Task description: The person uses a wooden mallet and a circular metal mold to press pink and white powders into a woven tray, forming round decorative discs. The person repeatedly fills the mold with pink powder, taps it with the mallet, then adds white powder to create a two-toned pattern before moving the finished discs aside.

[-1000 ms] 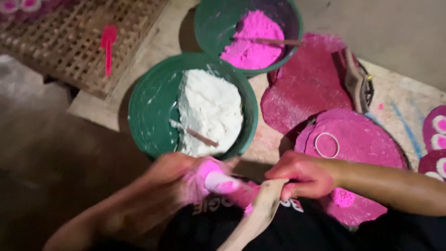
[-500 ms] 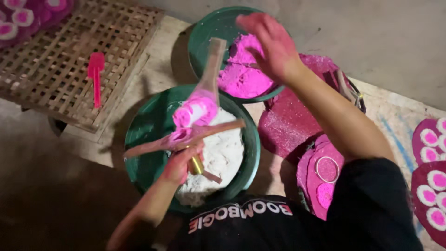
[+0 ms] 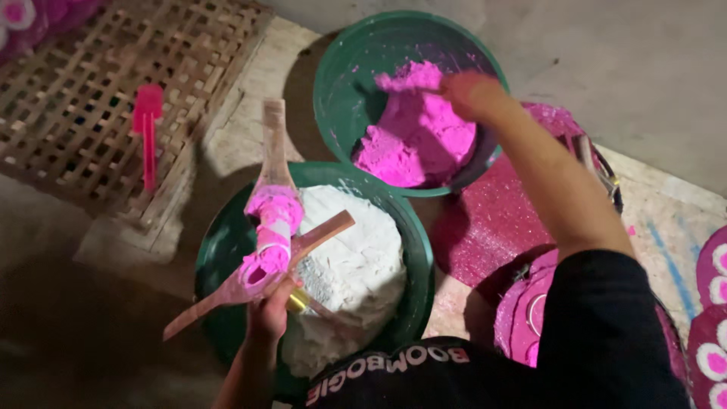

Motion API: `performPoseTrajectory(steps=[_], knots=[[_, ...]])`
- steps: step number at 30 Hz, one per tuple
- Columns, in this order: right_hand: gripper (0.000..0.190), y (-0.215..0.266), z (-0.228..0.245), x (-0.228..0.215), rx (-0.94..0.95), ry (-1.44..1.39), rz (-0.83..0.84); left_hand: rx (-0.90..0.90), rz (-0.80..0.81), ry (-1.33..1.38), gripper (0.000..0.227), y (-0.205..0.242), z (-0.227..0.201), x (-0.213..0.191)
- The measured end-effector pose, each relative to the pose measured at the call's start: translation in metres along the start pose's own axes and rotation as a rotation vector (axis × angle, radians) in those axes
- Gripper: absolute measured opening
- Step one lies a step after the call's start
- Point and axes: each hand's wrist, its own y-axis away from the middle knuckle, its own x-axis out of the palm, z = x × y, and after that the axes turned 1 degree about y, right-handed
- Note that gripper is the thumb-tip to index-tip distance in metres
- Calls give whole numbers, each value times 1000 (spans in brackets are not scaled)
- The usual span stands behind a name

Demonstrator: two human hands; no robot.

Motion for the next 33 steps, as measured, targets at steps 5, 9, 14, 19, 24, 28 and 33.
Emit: performPoseTrajectory(steps=[5,9,14,19,24,28,33], knots=[[68,22,32,-33,109,41,57,187,74,-322,11,-3,-16,3],[61,30,40,-17,27,48,151,95,48,-57,17,-6,-21,13],[76,39,37,6,-25,-81,309,65,7,-45,14,-10,-26,13],[60,71,39,20,-297,-346,154,-54,-46,4,13,-14,-26,15],[44,129,63,-18,-286,-621,131,-123,-55,-85,22,-37,-53,23],[36,189,65,-103,62,-542,313,-179,-97,-286,25,-64,-118,24],[37,241,81,-216,-372,-630,168,-13,-62,-1151,58,-109,-199,81]])
